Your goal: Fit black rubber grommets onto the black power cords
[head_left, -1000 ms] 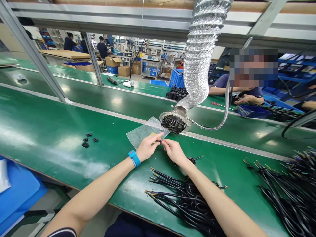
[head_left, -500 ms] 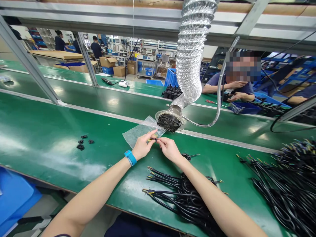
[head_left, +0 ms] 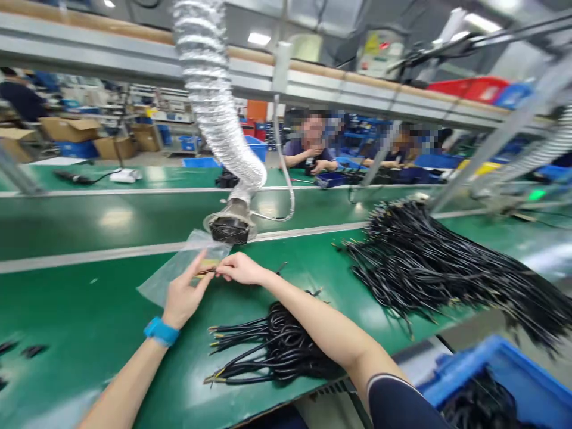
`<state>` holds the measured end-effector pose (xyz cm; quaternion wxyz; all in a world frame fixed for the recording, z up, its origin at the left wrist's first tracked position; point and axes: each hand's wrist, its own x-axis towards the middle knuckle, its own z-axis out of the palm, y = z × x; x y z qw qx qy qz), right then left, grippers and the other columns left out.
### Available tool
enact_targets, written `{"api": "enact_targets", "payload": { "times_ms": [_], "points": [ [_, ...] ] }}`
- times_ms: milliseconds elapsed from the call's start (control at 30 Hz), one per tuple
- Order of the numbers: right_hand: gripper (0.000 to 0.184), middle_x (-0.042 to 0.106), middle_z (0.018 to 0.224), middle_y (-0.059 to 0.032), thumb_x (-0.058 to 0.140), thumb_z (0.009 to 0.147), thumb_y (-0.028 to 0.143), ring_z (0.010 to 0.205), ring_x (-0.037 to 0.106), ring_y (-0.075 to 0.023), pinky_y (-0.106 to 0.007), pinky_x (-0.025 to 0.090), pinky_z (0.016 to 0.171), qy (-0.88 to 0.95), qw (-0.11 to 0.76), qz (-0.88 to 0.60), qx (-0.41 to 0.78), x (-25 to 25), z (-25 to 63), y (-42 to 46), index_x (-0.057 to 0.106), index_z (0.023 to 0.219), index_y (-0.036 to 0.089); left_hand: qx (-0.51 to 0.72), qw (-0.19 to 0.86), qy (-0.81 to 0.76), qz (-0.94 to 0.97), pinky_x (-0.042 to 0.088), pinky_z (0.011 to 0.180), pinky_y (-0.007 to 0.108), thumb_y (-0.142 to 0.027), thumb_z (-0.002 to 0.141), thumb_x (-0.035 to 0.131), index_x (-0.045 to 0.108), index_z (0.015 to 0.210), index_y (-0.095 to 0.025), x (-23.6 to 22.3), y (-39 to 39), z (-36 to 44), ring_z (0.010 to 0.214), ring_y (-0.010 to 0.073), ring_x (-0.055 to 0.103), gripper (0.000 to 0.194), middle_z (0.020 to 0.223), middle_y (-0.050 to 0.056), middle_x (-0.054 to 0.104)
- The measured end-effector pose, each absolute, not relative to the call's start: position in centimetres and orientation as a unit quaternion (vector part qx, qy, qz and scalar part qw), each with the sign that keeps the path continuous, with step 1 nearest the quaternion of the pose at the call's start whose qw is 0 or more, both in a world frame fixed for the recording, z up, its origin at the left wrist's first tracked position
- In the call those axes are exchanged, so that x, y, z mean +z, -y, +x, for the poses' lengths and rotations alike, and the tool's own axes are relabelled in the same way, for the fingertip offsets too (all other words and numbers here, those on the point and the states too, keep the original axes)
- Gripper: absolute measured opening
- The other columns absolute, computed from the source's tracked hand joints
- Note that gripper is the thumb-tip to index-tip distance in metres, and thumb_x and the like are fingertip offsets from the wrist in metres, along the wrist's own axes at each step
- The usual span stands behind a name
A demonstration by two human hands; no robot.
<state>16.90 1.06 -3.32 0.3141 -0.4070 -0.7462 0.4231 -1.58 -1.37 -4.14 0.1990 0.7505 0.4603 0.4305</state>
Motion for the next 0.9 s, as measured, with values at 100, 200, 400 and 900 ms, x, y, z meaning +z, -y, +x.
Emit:
{"api": "enact_targets", "payload": {
  "times_ms": [100, 200, 400, 900],
  "points": [
    [0.024, 0.057, 0.053, 0.0050, 0.060, 0.087, 0.022, 0.051, 0.048, -0.0072, -0.019, 0.036, 0.056, 0.737, 0.332, -0.443, 0.387, -0.4, 18.6, -1.5, 0.065, 0.066, 0.013, 0.471, 0.171, -0.469, 0.727, 0.053, 0.094, 0.041, -0.051, 0.082, 0.062, 0.040, 0.145, -0.019, -4.1, 0.9, -1.7, 0.097, 0.0241, 0.069, 0.074, 0.116, 0.009, 0.069],
    [0.018, 0.058, 0.053, 0.0045, 0.062, 0.085, 0.021, 0.052, 0.051, -0.0076, -0.019, 0.037, 0.057, 0.728, 0.354, -0.485, 0.331, 3.0, 22.0, -1.1, 0.069, 0.071, 0.012, 0.477, 0.137, -0.496, 0.712, 0.054, 0.087, 0.037, -0.055, 0.081, 0.058, 0.049, 0.138, -0.018, -4.1, 0.7, -2.0, 0.086, 0.0227, 0.069, 0.069, 0.104, 0.009, 0.071],
    [0.029, 0.060, 0.050, 0.0009, 0.057, 0.086, 0.027, 0.047, 0.049, -0.0098, -0.023, 0.036, 0.051, 0.685, 0.319, -0.634, 0.165, 9.6, 34.8, 3.6, 0.068, 0.063, 0.013, 0.429, 0.136, -0.539, 0.712, 0.052, 0.068, 0.030, -0.055, 0.079, 0.055, 0.067, 0.113, -0.021, -4.3, 1.2, -2.0, 0.069, 0.0204, 0.066, 0.049, 0.075, 0.002, 0.071],
    [0.023, 0.074, 0.096, -0.0154, 0.054, 0.089, 0.022, 0.092, 0.070, -0.0221, -0.024, 0.049, 0.076, 0.389, 0.097, -0.916, 0.032, -1.5, 52.5, 7.9, 0.074, 0.097, 0.011, 0.425, 0.184, -0.586, 0.665, 0.055, 0.065, 0.028, -0.056, 0.070, 0.056, 0.072, 0.095, -0.022, -4.8, 0.7, -2.1, 0.067, 0.0205, 0.070, 0.045, 0.072, 0.001, 0.073]
  ]
}}
